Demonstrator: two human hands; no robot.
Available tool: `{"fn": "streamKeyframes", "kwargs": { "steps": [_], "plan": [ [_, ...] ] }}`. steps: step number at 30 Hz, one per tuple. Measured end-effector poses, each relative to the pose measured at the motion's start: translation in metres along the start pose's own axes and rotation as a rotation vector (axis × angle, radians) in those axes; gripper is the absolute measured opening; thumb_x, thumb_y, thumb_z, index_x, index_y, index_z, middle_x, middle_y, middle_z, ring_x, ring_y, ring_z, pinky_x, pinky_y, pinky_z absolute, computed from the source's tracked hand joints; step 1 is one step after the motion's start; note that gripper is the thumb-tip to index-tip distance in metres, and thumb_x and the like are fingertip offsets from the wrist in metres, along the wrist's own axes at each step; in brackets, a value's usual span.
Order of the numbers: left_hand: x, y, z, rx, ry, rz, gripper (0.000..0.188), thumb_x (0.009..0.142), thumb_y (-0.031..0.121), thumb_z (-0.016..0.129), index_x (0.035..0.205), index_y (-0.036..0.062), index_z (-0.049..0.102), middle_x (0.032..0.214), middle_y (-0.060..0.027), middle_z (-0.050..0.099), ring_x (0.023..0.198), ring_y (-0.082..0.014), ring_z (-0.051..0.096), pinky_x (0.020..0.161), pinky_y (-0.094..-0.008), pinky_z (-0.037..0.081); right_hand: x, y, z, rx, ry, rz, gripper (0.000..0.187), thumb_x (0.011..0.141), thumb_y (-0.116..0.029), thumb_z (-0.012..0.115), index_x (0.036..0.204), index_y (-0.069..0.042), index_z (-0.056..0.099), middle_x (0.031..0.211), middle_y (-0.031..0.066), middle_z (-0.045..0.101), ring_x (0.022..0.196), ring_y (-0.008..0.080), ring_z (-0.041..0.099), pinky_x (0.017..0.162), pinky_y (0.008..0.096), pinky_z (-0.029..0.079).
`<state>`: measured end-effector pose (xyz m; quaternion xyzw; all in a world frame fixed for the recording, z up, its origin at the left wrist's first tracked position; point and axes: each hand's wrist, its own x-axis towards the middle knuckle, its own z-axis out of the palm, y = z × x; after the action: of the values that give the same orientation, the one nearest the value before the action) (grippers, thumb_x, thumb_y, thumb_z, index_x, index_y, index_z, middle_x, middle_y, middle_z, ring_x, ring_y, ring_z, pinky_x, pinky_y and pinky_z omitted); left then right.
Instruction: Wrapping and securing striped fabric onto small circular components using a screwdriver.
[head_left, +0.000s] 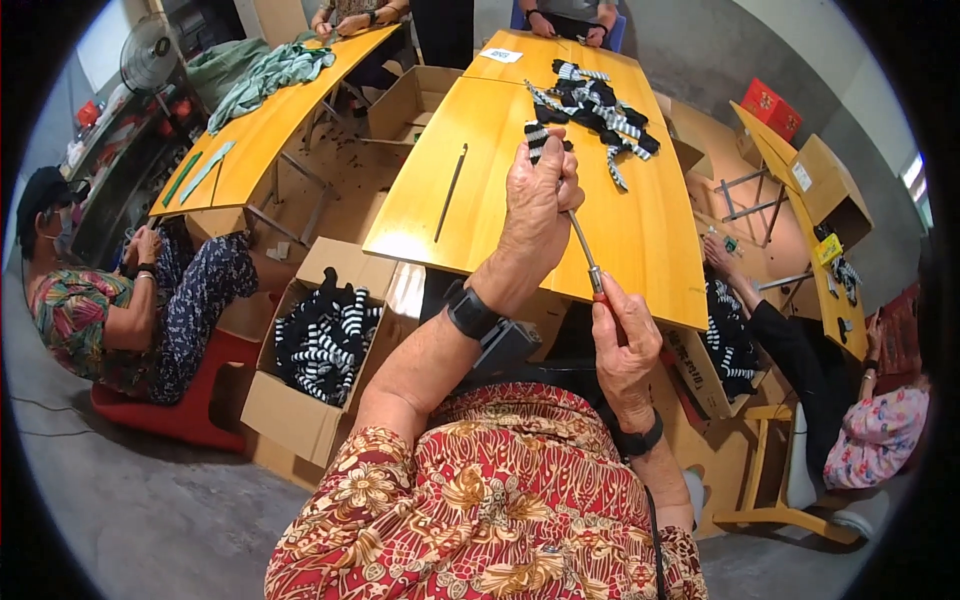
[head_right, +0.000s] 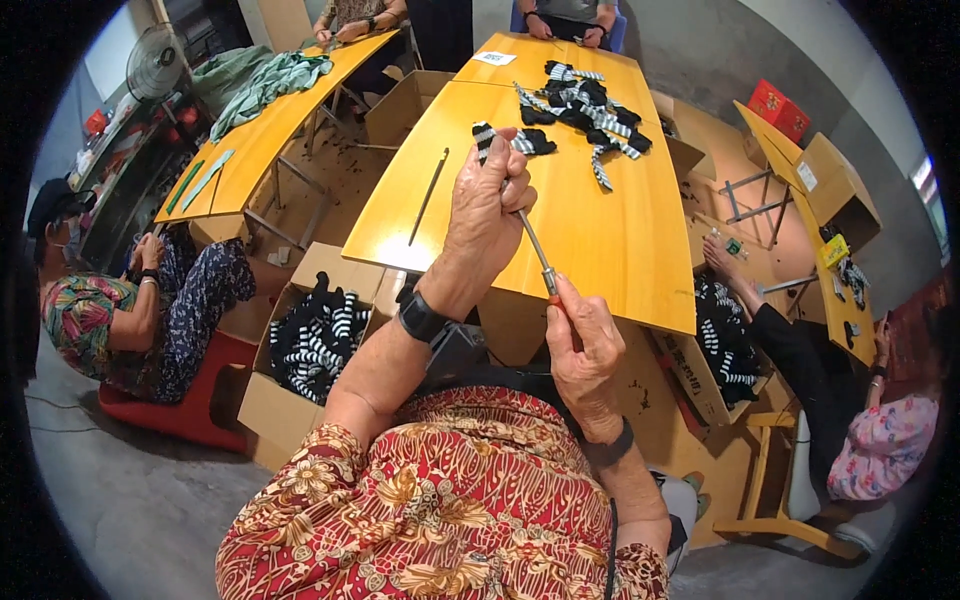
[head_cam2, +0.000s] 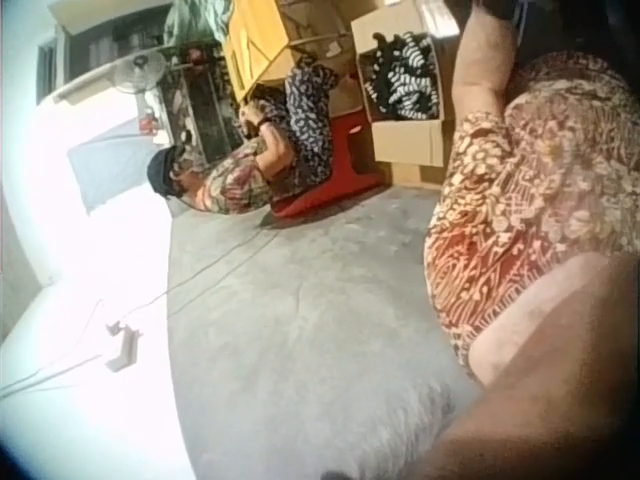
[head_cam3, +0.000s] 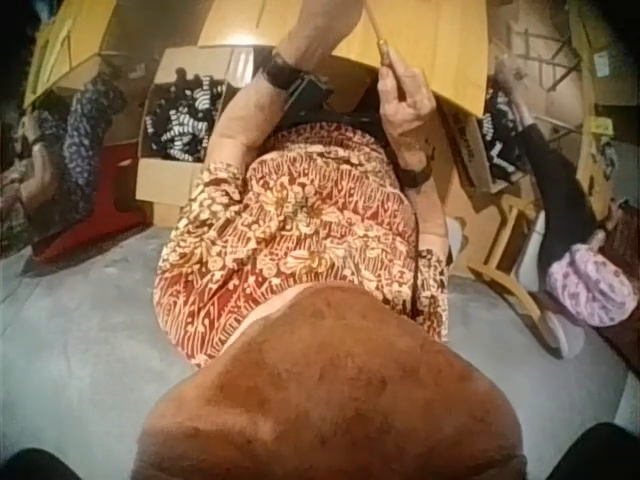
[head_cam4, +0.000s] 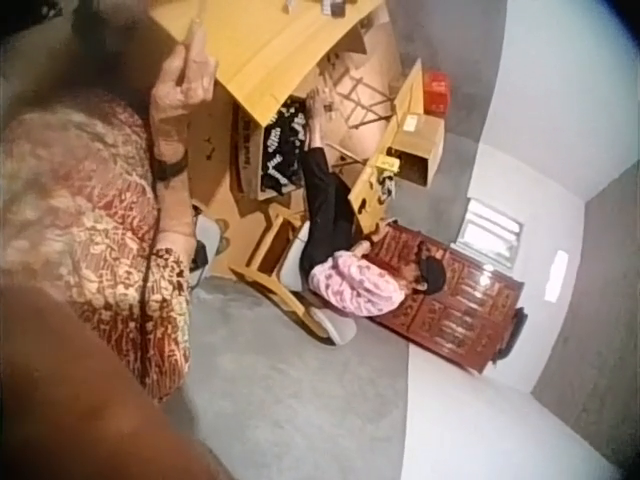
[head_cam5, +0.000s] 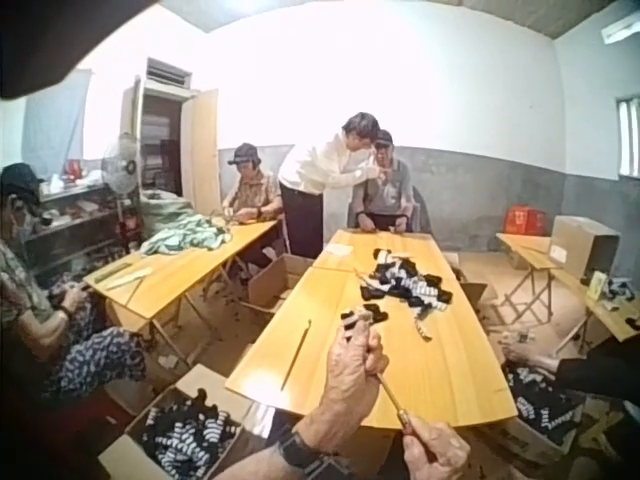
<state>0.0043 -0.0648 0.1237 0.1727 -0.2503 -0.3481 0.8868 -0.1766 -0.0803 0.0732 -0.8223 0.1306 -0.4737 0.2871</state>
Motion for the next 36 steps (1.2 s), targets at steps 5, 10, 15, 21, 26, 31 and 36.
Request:
{"fn": "streamKeyframes", "kwargs": {
  "steps": [5, 10, 15, 21, 26, 31, 36],
  "plan": [
    [-0.006, 0.025, 0.019, 0.108, 0.133, -0.056, 0.036, 0.099, 0.035, 0.049, 0.117, 0.0038, 0.043, 0.082, -0.0027, 0.052, 0.066, -0.0092, 0.052, 0.065, -0.0220, 0.048, 0.002, 0.001, -0.016, -0.131, -0.023, -0.102, 0.038, 0.081, 0.005, 0.065, 0.118, -0.004, 0.064, 0.084, 0.0085, 0.059, 0.071, 0.0172, 0.060, 0.060, 0.0284, 0.051],
    [0.016, 0.030, -0.016, -0.235, -0.029, -0.135, 0.031, 0.102, 0.033, 0.040, 0.106, 0.0030, 0.047, 0.088, -0.0078, 0.054, 0.076, -0.0154, 0.058, 0.071, -0.0292, 0.052, -0.003, 0.000, -0.013, -0.237, -0.058, -0.193, 0.043, 0.079, 0.003, 0.068, 0.120, -0.005, 0.062, 0.086, 0.0088, 0.059, 0.070, 0.0204, 0.061, 0.059, 0.0311, 0.051],
    [0.024, 0.030, -0.026, -0.463, 0.007, -0.186, 0.033, 0.103, 0.032, 0.034, 0.105, 0.0016, 0.047, 0.092, -0.0095, 0.056, 0.081, -0.0190, 0.060, 0.078, -0.0337, 0.053, -0.014, 0.001, -0.018, -0.199, -0.049, -0.189, 0.042, 0.080, 0.004, 0.066, 0.120, -0.005, 0.062, 0.086, 0.0091, 0.059, 0.071, 0.0209, 0.061, 0.060, 0.0317, 0.051],
    [0.022, 0.016, -0.029, -0.453, 0.013, -0.177, 0.028, 0.102, 0.031, 0.039, 0.105, 0.0039, 0.047, 0.096, -0.0104, 0.057, 0.086, -0.0216, 0.060, 0.077, -0.0341, 0.053, -0.013, 0.006, -0.017, -0.106, -0.008, -0.100, 0.039, 0.081, 0.005, 0.064, 0.119, -0.003, 0.063, 0.085, 0.0101, 0.060, 0.074, 0.0195, 0.061, 0.063, 0.0298, 0.051],
    [0.017, 0.010, -0.033, -0.346, 0.003, -0.146, 0.024, 0.100, 0.023, 0.047, 0.110, 0.0022, 0.049, 0.093, -0.0080, 0.057, 0.081, -0.0164, 0.060, 0.074, -0.0286, 0.052, -0.010, 0.002, -0.018, -0.114, -0.031, -0.068, 0.038, 0.081, 0.005, 0.064, 0.118, -0.004, 0.064, 0.084, 0.0093, 0.061, 0.072, 0.0182, 0.061, 0.062, 0.0294, 0.051],
    [0.017, 0.005, -0.029, -0.197, 0.066, -0.086, 0.027, 0.098, 0.024, 0.052, 0.115, 0.0040, 0.046, 0.088, -0.0046, 0.055, 0.071, -0.0107, 0.054, 0.062, -0.0222, 0.045, -0.009, 0.008, -0.017, -0.116, -0.066, -0.058, 0.038, 0.081, 0.004, 0.064, 0.118, -0.005, 0.064, 0.083, 0.0080, 0.060, 0.070, 0.0166, 0.060, 0.060, 0.0287, 0.050],
    [0.017, -0.001, -0.020, -0.133, 0.041, -0.069, 0.030, 0.098, 0.027, 0.053, 0.114, 0.0047, 0.042, 0.076, 0.0009, 0.045, 0.062, -0.0071, 0.044, 0.059, -0.0202, 0.038, -0.005, 0.010, -0.016, -0.071, -0.051, -0.049, 0.038, 0.081, 0.005, 0.063, 0.118, -0.005, 0.065, 0.081, 0.0079, 0.060, 0.068, 0.0155, 0.059, 0.059, 0.0277, 0.049]
  ]
}}
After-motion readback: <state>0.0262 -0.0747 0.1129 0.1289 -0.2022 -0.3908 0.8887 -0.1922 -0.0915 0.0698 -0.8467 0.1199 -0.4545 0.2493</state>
